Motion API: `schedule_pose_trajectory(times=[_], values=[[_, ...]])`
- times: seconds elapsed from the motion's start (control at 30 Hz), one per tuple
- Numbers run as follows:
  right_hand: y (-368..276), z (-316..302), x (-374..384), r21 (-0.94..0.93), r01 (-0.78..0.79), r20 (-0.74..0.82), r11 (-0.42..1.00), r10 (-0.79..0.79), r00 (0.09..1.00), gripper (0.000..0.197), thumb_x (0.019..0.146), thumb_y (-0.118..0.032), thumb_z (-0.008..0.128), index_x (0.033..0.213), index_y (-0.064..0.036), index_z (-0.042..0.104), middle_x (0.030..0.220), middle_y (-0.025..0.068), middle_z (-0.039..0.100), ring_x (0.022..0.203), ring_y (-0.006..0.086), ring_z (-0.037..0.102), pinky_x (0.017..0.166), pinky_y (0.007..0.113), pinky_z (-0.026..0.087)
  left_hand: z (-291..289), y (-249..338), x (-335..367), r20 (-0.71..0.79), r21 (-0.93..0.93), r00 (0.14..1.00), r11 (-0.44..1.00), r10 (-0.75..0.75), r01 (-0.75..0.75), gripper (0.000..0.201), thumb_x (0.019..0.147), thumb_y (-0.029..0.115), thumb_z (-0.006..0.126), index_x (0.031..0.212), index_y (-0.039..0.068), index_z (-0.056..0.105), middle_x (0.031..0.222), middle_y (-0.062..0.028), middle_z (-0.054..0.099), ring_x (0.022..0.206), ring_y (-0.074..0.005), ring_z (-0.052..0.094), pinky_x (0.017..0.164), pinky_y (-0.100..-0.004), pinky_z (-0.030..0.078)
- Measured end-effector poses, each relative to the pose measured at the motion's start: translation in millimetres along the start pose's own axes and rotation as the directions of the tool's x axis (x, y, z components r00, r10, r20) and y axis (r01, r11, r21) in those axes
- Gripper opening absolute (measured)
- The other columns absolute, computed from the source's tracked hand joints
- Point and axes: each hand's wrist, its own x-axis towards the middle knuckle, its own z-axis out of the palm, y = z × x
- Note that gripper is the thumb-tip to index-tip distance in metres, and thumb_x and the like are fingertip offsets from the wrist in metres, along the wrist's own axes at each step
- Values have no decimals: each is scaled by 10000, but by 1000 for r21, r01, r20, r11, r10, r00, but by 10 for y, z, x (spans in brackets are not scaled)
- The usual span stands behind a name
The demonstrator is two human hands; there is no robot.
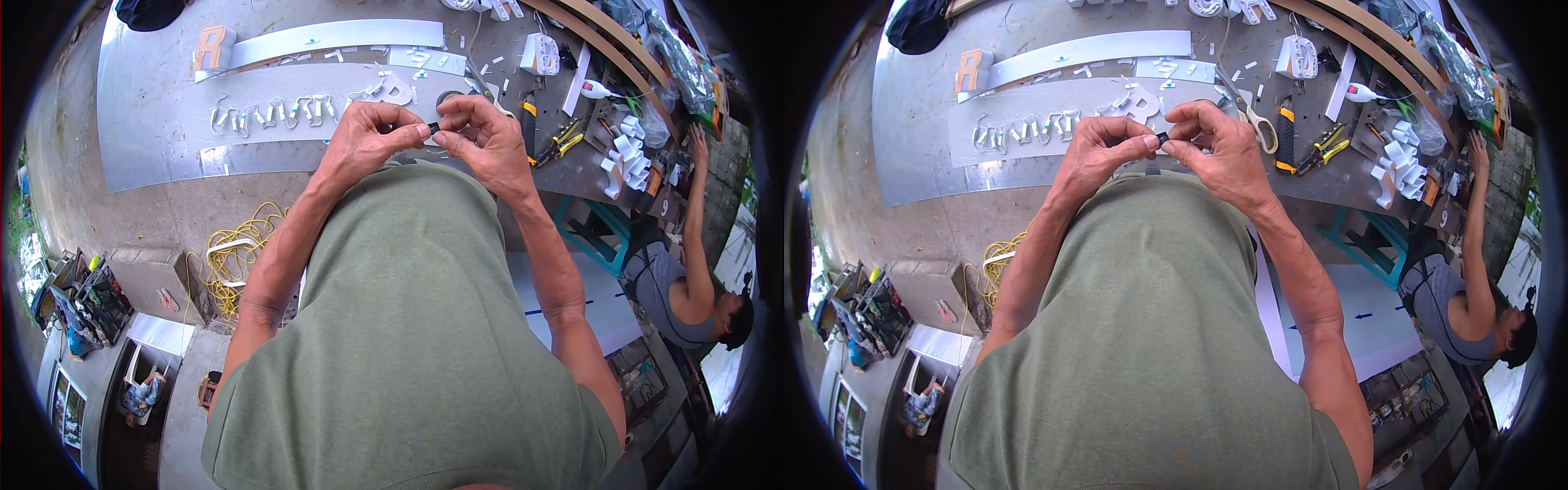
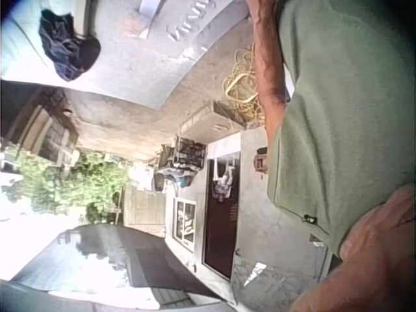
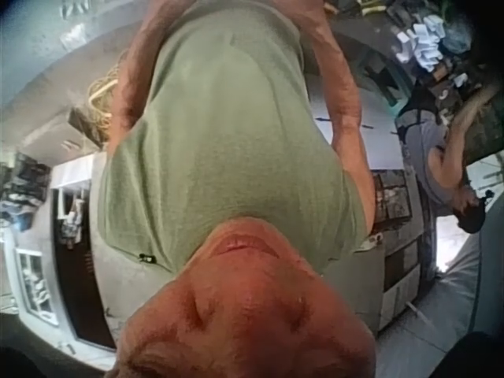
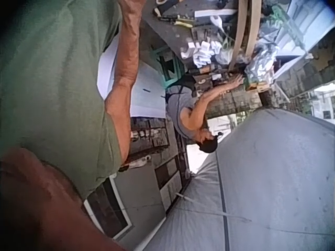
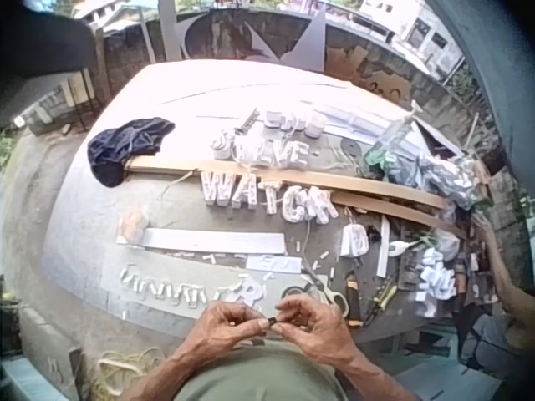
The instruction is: Assembling small sign letters and components on a workbench.
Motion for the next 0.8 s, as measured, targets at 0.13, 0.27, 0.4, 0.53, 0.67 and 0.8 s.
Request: schedule_pose_trajectory(times=[0.13, 0.27, 0.4, 0.53, 0.67, 0.8], values=[[-17, 83, -40, -22, 28, -66, 999, -30, 997, 302, 851, -13, 759, 1125, -15, 634, 903, 68, 721, 806, 105, 687, 682, 254, 564, 32, 7, -24, -57, 5, 998, 999, -34, 34, 219, 892, 188, 747, 938, -26, 759, 795, -63, 720, 765, -103, 645, 745, -268, 511], [10, 81, -38, -346, 272, -19, 898, -297, 955, 212, 819, 20, 760, 1010, -40, 690, 848, 64, 693, 744, 158, 662, 634, 297, 535, 34, -2, -28, -71, -3, 995, 998, -63, 63, 208, 889, 180, 746, 940, -21, 759, 797, -61, 716, 756, -101, 636, 740, -267, 507], [1, 123, 15, -364, 408, -36, 837, -450, 892, 186, 803, 30, 762, 962, -53, 714, 814, 64, 669, 700, 203, 632, 609, 321, 513, 11, -19, -30, -61, -73, 997, 996, -54, 49, 205, 896, 184, 740, 947, -14, 758, 803, -55, 712, 760, -101, 631, 735, -264, 502], [52, 97, 33, -420, 480, -3, 770, -531, 848, 185, 802, 26, 765, 968, -44, 721, 826, 65, 666, 726, 191, 631, 612, 320, 508, -7, -14, -26, -44, -70, 998, 996, -49, 46, 214, 900, 190, 751, 960, -16, 754, 807, -51, 711, 769, -106, 637, 738, -264, 511], [68, 57, 32, -465, 477, 19, 746, -530, 848, 177, 786, 33, 765, 946, -28, 724, 835, 64, 661, 726, 189, 618, 621, 322, 503, -1, 26, -63, -32, 34, 997, 997, -67, 68, 266, 893, 200, 773, 1010, -37, 749, 869, -80, 739, 770, -114, 645, 725, -272, 526], [95, 45, 16, -471, 486, 41, 736, -532, 846, 191, 768, 41, 764, 943, -22, 724, 828, 61, 657, 725, 191, 610, 637, 324, 502, 63, 80, -81, -120, 294, 992, 956, 38, -1, 285, 872, 206, 794, 1035, -25, 761, 941, -115, 766, 747, -109, 648, 692, -279, 534]])
